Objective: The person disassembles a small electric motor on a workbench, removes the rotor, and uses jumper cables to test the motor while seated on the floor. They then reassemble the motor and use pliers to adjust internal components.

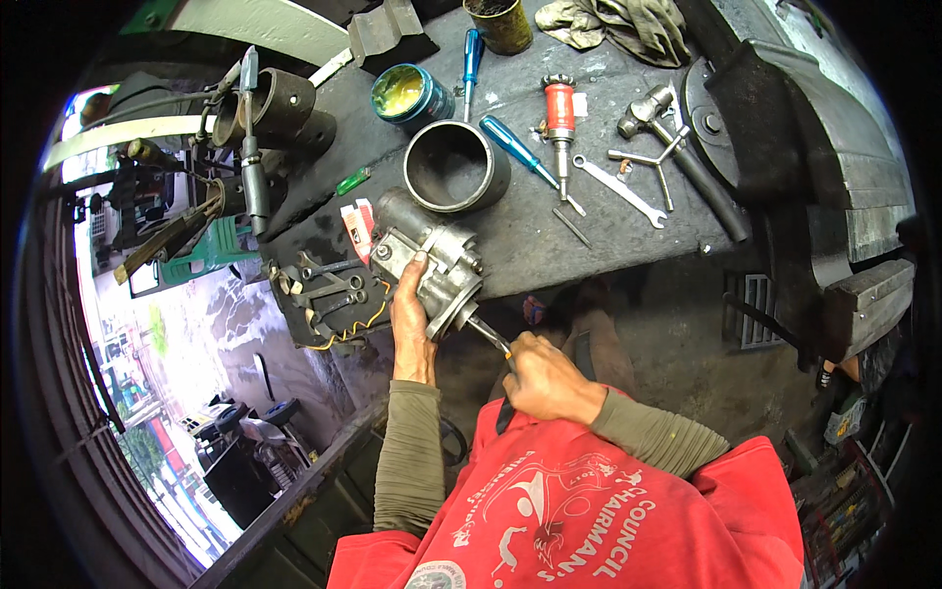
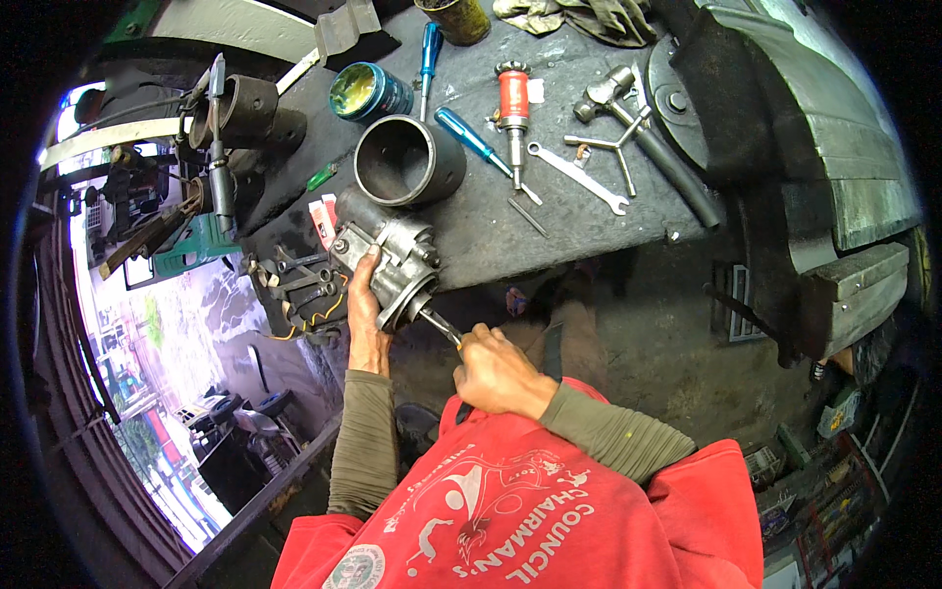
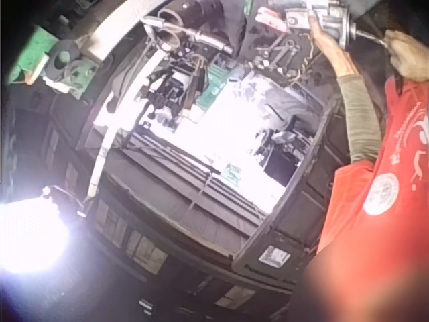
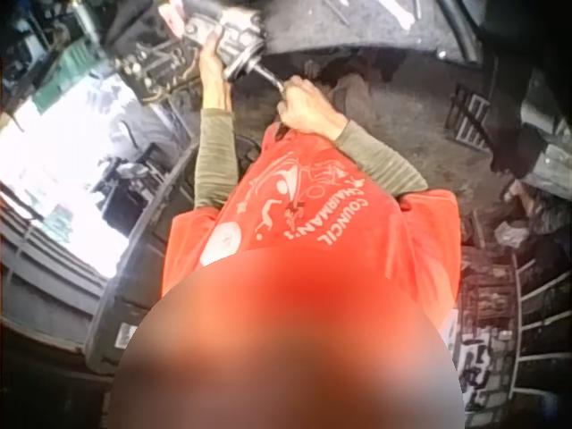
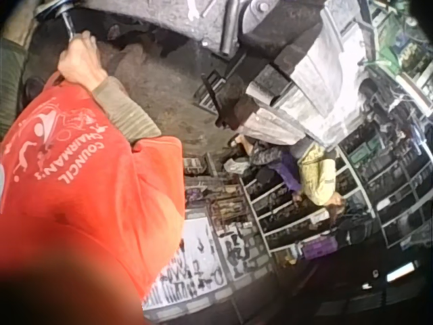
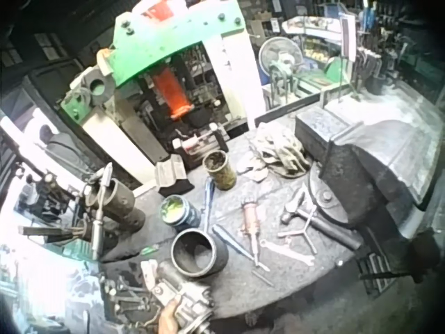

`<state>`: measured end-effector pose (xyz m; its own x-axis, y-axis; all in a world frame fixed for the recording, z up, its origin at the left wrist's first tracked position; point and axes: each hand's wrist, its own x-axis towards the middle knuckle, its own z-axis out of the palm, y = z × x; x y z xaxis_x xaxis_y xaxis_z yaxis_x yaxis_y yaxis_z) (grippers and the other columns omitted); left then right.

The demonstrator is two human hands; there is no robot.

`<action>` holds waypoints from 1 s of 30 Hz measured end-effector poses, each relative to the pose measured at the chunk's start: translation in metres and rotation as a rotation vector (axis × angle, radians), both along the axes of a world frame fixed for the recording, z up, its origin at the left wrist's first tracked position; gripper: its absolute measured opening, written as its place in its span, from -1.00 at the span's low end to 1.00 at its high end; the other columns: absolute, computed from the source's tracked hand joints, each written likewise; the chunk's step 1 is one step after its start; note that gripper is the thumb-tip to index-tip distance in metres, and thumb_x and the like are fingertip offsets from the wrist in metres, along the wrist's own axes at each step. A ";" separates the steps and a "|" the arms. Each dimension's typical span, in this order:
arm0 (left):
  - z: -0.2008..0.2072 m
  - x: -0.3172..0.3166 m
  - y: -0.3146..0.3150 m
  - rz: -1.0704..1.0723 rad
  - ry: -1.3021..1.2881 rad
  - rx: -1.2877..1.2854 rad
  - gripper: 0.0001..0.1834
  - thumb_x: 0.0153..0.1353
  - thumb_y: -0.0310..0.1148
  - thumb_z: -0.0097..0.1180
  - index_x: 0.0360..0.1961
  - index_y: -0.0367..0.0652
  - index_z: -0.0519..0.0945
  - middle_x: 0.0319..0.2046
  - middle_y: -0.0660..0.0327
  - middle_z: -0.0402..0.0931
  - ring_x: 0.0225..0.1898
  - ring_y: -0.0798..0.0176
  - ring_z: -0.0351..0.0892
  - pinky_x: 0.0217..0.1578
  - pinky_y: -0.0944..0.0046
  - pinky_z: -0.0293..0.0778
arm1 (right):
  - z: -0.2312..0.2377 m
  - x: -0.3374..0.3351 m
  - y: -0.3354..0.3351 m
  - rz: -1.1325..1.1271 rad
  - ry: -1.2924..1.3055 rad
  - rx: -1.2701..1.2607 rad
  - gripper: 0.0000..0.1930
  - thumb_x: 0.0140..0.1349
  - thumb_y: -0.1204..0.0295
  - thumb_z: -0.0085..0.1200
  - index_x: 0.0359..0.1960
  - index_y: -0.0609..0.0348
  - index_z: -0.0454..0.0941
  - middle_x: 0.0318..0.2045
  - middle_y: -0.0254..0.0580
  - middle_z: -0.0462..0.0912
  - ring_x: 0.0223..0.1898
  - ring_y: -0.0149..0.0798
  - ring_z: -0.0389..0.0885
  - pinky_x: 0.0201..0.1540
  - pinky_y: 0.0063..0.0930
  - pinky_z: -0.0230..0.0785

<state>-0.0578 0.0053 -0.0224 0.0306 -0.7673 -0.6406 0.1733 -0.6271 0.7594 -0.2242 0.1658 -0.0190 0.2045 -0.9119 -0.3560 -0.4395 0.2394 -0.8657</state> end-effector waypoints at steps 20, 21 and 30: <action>-0.008 0.006 -0.002 0.035 -0.005 -0.002 -0.42 0.34 -0.14 0.34 0.21 -0.39 0.62 0.03 -0.01 0.71 -0.07 0.11 0.78 -0.03 0.14 0.70 | 0.012 0.010 0.006 -0.012 0.279 -0.166 -0.67 0.17 0.42 0.18 -0.12 0.48 0.61 -0.13 0.33 0.65 -0.13 0.24 0.67 0.02 0.07 0.54; -0.009 0.006 -0.002 0.029 -0.004 -0.010 -0.42 0.33 -0.14 0.34 0.21 -0.39 0.62 0.03 0.00 0.71 -0.06 0.11 0.78 -0.02 0.14 0.70 | 0.010 0.009 0.006 -0.001 0.304 -0.198 -0.68 0.17 0.42 0.18 -0.13 0.47 0.61 -0.15 0.32 0.65 -0.14 0.23 0.67 0.01 0.05 0.55; -0.006 0.003 -0.002 0.059 -0.011 -0.017 -0.42 0.32 -0.17 0.34 0.22 -0.39 0.62 0.05 0.02 0.71 -0.01 0.14 0.75 0.06 0.16 0.65 | -0.020 -0.024 -0.019 -0.096 -1.113 0.768 -0.84 0.16 0.53 0.06 -0.35 0.38 0.66 -0.25 -0.01 0.67 -0.27 -0.07 0.69 -0.24 -0.27 0.62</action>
